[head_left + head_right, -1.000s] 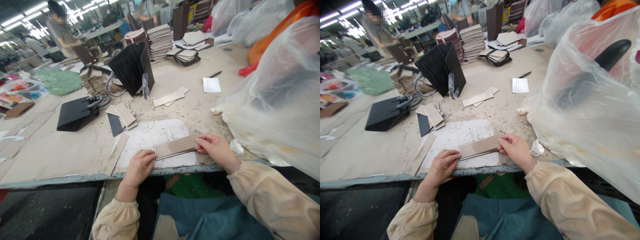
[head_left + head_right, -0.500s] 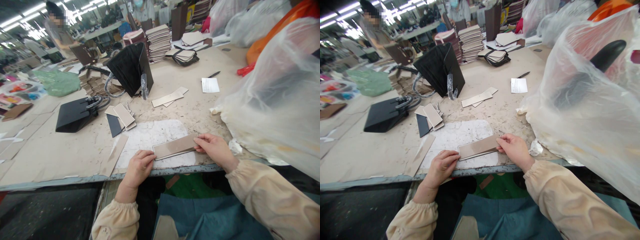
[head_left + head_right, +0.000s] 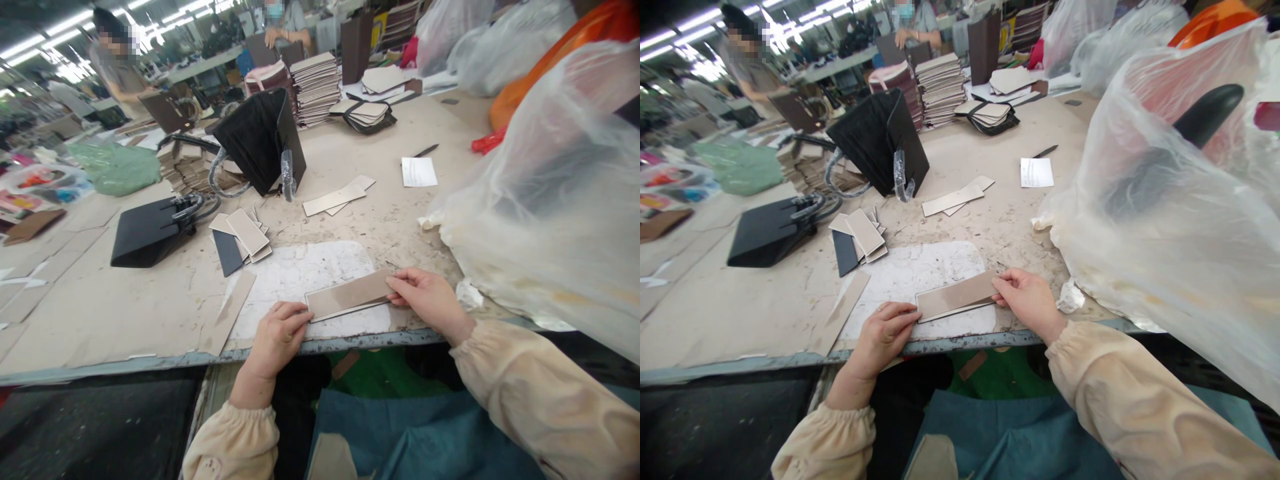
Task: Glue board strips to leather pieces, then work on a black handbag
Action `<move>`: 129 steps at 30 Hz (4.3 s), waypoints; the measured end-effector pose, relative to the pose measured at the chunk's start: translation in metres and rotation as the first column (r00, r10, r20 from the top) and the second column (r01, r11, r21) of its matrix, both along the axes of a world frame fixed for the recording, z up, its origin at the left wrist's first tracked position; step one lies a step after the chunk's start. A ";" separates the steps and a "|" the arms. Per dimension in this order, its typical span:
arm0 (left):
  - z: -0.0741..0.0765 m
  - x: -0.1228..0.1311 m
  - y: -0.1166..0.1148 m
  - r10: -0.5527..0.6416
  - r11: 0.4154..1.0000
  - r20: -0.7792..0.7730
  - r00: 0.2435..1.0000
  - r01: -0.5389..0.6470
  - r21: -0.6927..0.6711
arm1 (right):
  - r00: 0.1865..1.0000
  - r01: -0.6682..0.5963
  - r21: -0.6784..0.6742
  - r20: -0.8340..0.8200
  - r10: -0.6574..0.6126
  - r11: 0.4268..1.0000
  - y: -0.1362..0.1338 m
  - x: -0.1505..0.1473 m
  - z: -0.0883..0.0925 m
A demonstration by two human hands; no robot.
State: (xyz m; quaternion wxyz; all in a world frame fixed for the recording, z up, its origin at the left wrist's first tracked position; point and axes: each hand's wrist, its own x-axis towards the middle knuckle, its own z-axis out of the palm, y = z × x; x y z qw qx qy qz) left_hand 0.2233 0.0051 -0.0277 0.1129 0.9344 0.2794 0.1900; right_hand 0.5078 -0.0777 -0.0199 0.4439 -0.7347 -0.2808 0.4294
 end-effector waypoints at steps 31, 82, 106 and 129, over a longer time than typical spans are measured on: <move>-0.001 -0.002 0.000 -0.006 1.000 -0.017 1.000 0.006 0.021 | 0.998 -0.009 -0.059 0.056 0.012 0.998 0.000 0.001 0.005; -0.001 0.005 -0.003 -0.044 0.994 -0.030 0.999 0.047 0.101 | 0.913 -0.160 -0.047 0.374 0.166 0.986 -0.004 0.007 0.006; -0.009 0.002 0.001 -0.038 0.986 -0.023 0.999 0.041 0.160 | 0.788 -0.180 -0.092 0.582 0.200 0.979 -0.005 0.011 -0.002; -0.005 0.004 -0.003 0.033 0.995 -0.093 0.995 -0.024 0.095 | 0.669 -0.215 -0.182 0.688 0.280 0.960 -0.003 0.017 -0.004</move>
